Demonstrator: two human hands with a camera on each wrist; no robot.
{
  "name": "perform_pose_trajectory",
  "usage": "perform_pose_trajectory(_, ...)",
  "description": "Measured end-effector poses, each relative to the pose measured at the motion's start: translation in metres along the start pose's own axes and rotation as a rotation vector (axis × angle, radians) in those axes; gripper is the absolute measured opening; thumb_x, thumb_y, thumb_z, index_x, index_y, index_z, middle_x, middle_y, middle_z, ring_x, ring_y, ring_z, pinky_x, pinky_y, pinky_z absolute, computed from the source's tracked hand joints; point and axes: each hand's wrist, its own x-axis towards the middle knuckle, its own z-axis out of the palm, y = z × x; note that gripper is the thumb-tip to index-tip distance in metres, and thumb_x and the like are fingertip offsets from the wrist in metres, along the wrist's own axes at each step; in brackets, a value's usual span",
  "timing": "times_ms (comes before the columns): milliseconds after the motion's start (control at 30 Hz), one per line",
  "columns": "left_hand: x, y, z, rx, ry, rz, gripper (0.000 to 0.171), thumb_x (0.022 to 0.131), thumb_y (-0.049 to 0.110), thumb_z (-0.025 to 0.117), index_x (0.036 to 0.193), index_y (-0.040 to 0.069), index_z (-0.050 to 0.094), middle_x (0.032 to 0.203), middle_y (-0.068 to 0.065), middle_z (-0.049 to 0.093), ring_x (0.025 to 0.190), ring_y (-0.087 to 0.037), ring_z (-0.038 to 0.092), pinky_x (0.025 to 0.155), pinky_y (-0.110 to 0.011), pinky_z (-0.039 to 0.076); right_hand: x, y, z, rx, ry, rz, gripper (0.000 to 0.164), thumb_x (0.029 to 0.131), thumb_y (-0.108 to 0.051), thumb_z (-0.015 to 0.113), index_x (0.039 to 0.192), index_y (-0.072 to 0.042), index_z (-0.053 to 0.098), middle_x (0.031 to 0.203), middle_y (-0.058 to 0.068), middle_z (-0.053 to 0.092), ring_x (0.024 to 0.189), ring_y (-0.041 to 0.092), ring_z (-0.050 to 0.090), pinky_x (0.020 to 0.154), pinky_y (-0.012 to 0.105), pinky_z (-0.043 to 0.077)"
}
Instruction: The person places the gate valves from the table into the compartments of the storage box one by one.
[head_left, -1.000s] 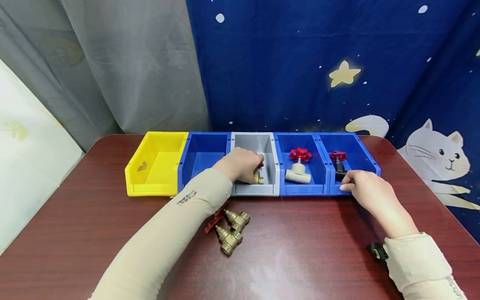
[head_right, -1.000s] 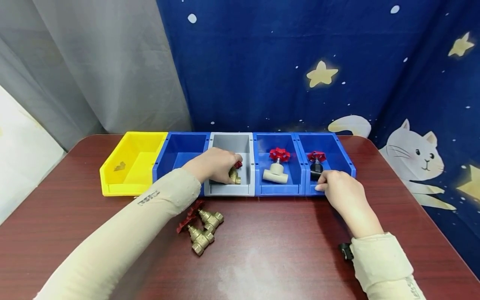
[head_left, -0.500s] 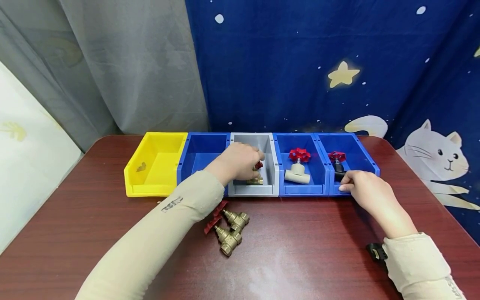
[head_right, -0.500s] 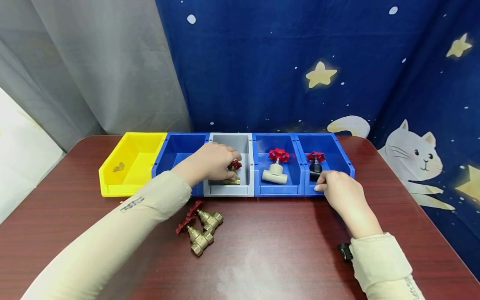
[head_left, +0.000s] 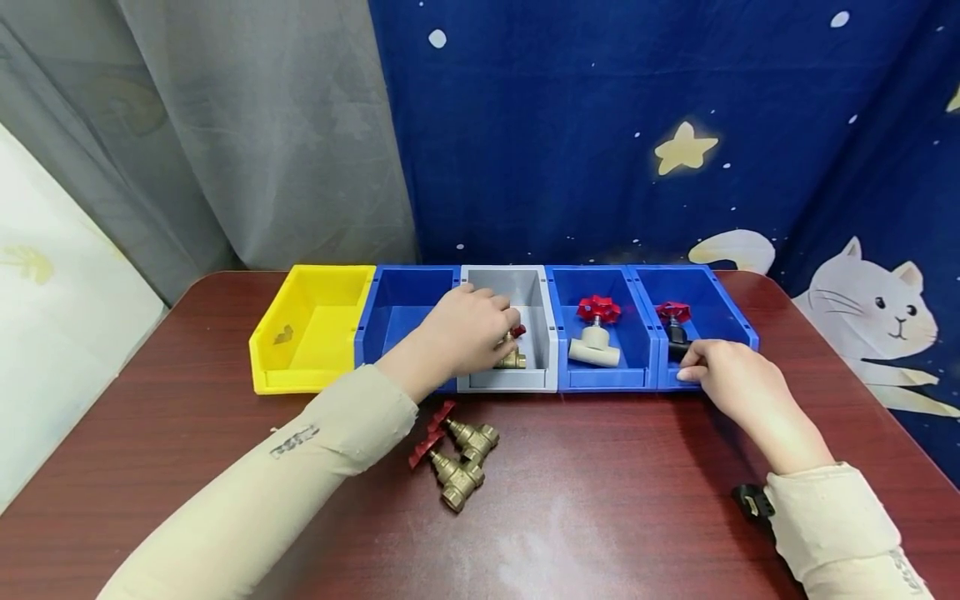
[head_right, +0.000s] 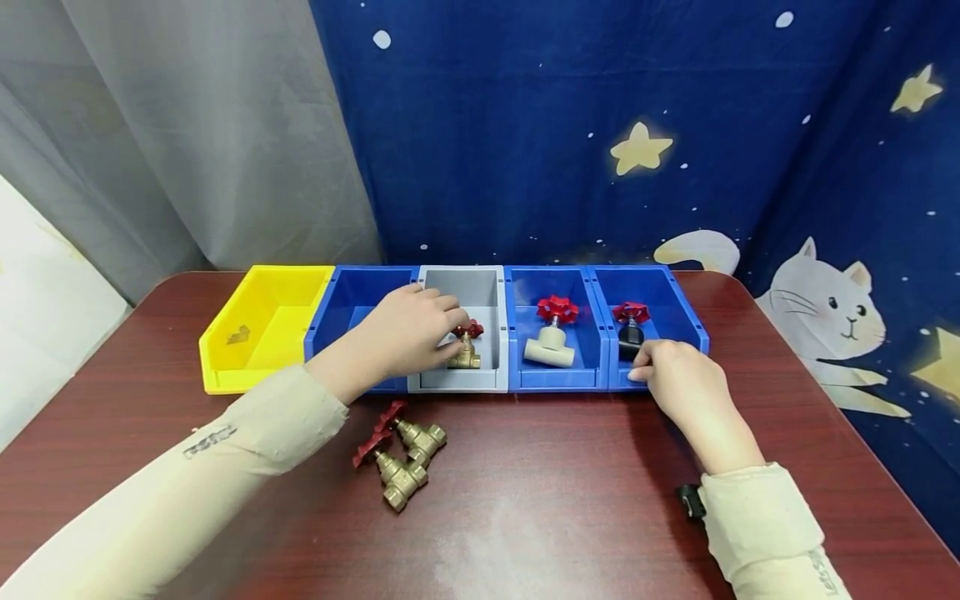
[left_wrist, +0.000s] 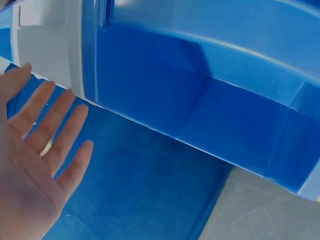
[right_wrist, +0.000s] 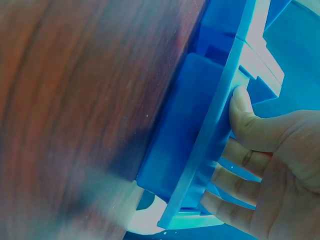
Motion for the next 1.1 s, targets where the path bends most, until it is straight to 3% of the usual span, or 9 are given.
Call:
perform_pose_trajectory(167, -0.015, 0.007, -0.001, -0.005, 0.193, -0.005, 0.016, 0.091, 0.028, 0.066, 0.091, 0.012, 0.071, 0.085, -0.003, 0.066, 0.079, -0.024, 0.063, 0.069, -0.038, 0.049, 0.0, -0.001, 0.002, 0.0, 0.012, -0.002, 0.009, 0.092, -0.014, 0.069, 0.087, -0.007, 0.07, 0.076, 0.007, 0.064, 0.072, 0.027, 0.056, 0.069, 0.055, 0.05)
perform_pose_trajectory(267, -0.024, 0.012, -0.002, -0.018, 0.234, -0.02, 0.014, 0.091, 0.025, 0.063, 0.089, 0.012, 0.07, 0.083, -0.003, 0.064, 0.077, -0.023, 0.06, 0.066, -0.037, 0.047, 0.0, -0.002, 0.004, 0.002, 0.011, -0.001, 0.008, 0.092, -0.015, 0.069, 0.087, -0.008, 0.069, 0.076, 0.006, 0.064, 0.072, 0.027, 0.056, 0.069, 0.054, 0.05)
perform_pose_trajectory(500, -0.043, 0.024, -0.006, -0.016, 0.232, -0.057, 0.018, 0.094, 0.027, 0.06, 0.091, 0.011, 0.069, 0.088, -0.004, 0.064, 0.08, -0.024, 0.058, 0.068, -0.036, 0.046, 0.0, -0.001, 0.004, 0.004, 0.011, -0.004, 0.009, 0.092, -0.015, 0.069, 0.088, -0.008, 0.069, 0.077, 0.007, 0.065, 0.073, 0.027, 0.057, 0.07, 0.056, 0.05)
perform_pose_trajectory(833, -0.078, 0.039, -0.003, -0.034, 0.265, -0.02, 0.024, 0.09, 0.034, 0.067, 0.094, 0.011, 0.069, 0.089, -0.004, 0.064, 0.081, -0.024, 0.06, 0.069, -0.037, 0.047, -0.001, -0.001, 0.003, 0.001, 0.021, -0.006, 0.009, 0.092, -0.015, 0.069, 0.088, -0.008, 0.07, 0.078, 0.008, 0.066, 0.073, 0.028, 0.057, 0.071, 0.056, 0.05)
perform_pose_trajectory(1100, -0.103, 0.053, -0.006, -0.065, 0.249, -0.073, 0.032, 0.09, 0.041, 0.067, 0.097, 0.009, 0.067, 0.089, -0.005, 0.063, 0.08, -0.024, 0.059, 0.07, -0.037, 0.048, -0.002, 0.0, 0.002, -0.001, 0.03, -0.009, 0.008, 0.092, -0.015, 0.069, 0.088, -0.008, 0.07, 0.08, 0.009, 0.067, 0.073, 0.028, 0.058, 0.071, 0.057, 0.05)
